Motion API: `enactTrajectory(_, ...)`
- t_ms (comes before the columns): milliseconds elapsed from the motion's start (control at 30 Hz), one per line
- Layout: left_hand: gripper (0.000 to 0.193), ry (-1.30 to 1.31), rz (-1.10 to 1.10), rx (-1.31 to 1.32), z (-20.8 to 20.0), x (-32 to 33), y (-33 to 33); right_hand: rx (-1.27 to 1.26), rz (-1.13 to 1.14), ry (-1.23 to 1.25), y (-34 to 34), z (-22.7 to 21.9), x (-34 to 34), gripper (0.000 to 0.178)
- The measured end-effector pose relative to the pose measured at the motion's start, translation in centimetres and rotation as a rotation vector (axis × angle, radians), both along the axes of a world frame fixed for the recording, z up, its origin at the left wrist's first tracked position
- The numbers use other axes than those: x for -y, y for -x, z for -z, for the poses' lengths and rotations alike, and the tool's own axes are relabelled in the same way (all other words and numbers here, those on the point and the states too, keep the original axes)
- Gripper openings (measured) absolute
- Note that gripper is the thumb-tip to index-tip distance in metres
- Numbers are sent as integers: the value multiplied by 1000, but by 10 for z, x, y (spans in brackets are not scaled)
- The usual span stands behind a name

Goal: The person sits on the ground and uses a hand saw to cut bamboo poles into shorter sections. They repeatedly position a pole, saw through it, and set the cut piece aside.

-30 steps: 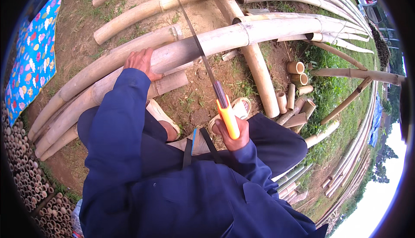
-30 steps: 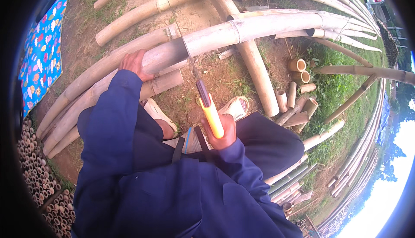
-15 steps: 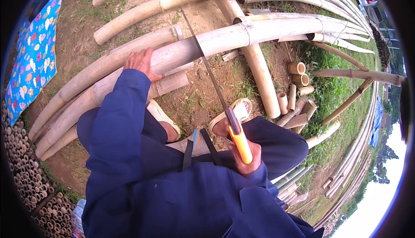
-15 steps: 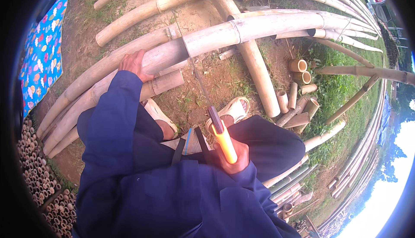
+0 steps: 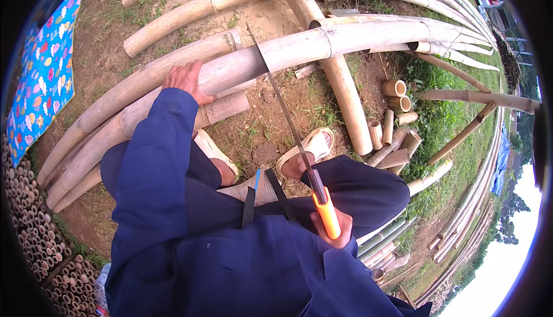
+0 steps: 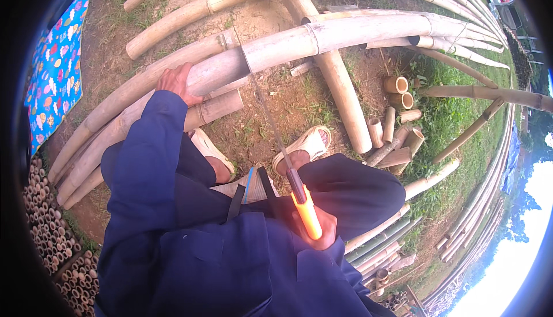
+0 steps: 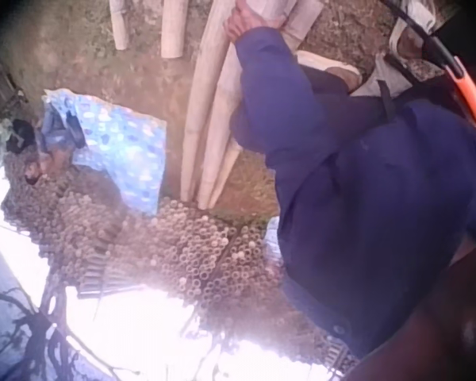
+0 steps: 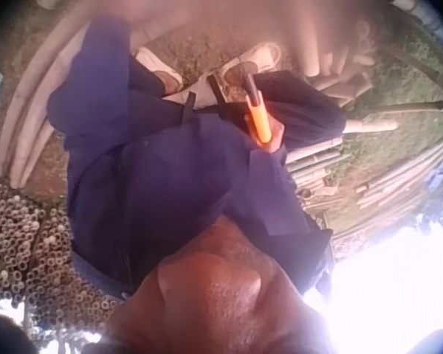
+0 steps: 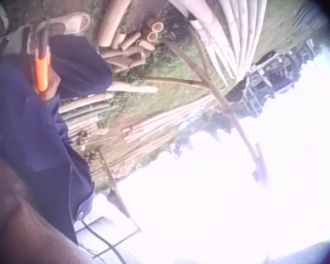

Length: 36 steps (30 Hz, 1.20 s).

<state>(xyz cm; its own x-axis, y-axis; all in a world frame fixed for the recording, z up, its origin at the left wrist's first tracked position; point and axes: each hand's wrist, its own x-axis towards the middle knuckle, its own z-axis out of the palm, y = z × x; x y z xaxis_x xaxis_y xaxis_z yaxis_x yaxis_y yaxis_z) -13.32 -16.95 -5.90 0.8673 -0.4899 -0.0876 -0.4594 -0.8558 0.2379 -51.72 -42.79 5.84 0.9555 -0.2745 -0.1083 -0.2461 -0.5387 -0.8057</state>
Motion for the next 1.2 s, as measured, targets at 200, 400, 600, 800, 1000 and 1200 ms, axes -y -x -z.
enactTrajectory(200, 87, -36, 36, -12, -1, 14, -9, 137, 63, -157, -102, 65, 0, 9)
enactTrajectory(400, 83, -39, -17, -52, -12, 2, 0, -5, 79, -140, -45, 13, -10, 18)
enactTrajectory(600, 85, 19, 9, -15, 3, 10, -5, 28, 105, -152, -66, 6, -10, 19)
enactTrajectory(800, 84, 12, 32, 32, 1, -4, -2, 86, 31, -121, -103, 33, -9, 15)
enactTrajectory(1000, 81, -1, 26, 0, 5, 8, -3, 65, 86, -57, -45, -2, -2, 28)
enactTrajectory(1200, 80, 20, 29, 73, -6, 2, -1, 96, 29, -182, -103, 48, -4, 11)
